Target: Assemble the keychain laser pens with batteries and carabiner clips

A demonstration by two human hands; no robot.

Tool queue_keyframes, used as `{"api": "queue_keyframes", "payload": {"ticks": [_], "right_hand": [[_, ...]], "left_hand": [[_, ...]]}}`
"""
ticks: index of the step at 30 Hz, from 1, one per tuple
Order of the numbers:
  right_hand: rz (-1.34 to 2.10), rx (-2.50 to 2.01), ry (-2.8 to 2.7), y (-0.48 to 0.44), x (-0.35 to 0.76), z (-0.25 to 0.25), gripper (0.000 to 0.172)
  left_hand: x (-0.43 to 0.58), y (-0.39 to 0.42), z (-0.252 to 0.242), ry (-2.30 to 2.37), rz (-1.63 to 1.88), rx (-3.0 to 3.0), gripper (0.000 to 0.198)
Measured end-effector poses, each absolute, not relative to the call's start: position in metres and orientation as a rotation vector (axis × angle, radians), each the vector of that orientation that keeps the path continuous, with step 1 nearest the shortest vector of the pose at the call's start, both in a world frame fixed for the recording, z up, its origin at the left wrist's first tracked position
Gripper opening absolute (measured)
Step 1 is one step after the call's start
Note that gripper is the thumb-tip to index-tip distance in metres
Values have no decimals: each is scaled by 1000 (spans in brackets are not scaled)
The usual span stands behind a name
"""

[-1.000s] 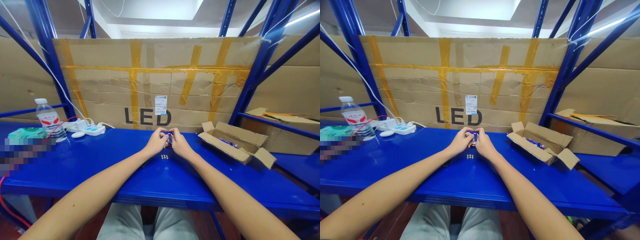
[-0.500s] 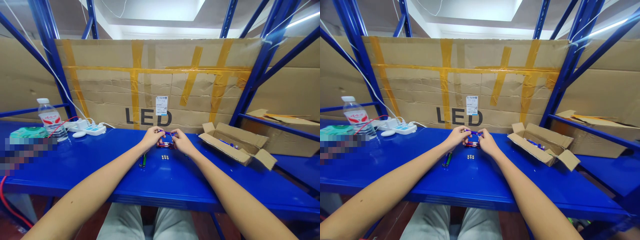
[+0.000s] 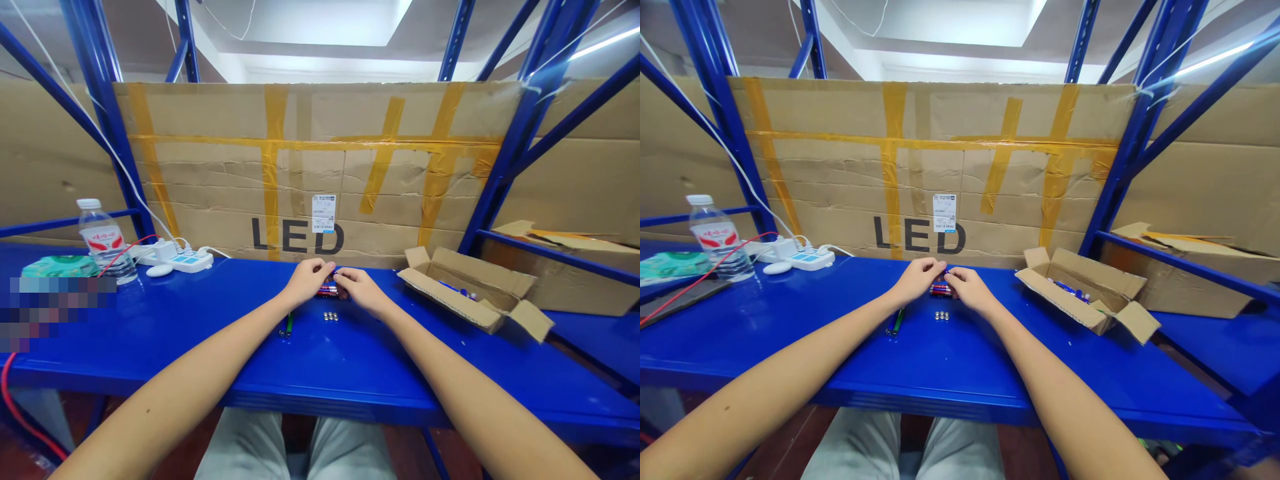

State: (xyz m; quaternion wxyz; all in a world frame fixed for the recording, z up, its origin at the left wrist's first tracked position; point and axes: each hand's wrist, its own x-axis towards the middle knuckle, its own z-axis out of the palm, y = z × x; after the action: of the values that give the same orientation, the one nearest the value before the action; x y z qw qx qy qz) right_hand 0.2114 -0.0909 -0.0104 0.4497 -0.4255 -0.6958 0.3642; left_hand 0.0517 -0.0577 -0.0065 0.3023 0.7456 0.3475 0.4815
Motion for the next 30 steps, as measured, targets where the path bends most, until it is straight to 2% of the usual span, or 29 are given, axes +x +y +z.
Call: {"api": "queue_keyframes", "payload": {"ticks": [5, 10, 30], "right_hand": [[906, -1150, -1641, -89, 216, -10, 19], [867, -1223, -1619, -87, 220, -11, 31], [588, -1221, -1668, -87, 224, -4, 25]], "left_hand": [[47, -45, -1, 806, 1302, 1404, 53], [36, -38, 2, 583, 1238, 1052, 67], [37, -43, 4, 564, 1152, 984, 68]]}}
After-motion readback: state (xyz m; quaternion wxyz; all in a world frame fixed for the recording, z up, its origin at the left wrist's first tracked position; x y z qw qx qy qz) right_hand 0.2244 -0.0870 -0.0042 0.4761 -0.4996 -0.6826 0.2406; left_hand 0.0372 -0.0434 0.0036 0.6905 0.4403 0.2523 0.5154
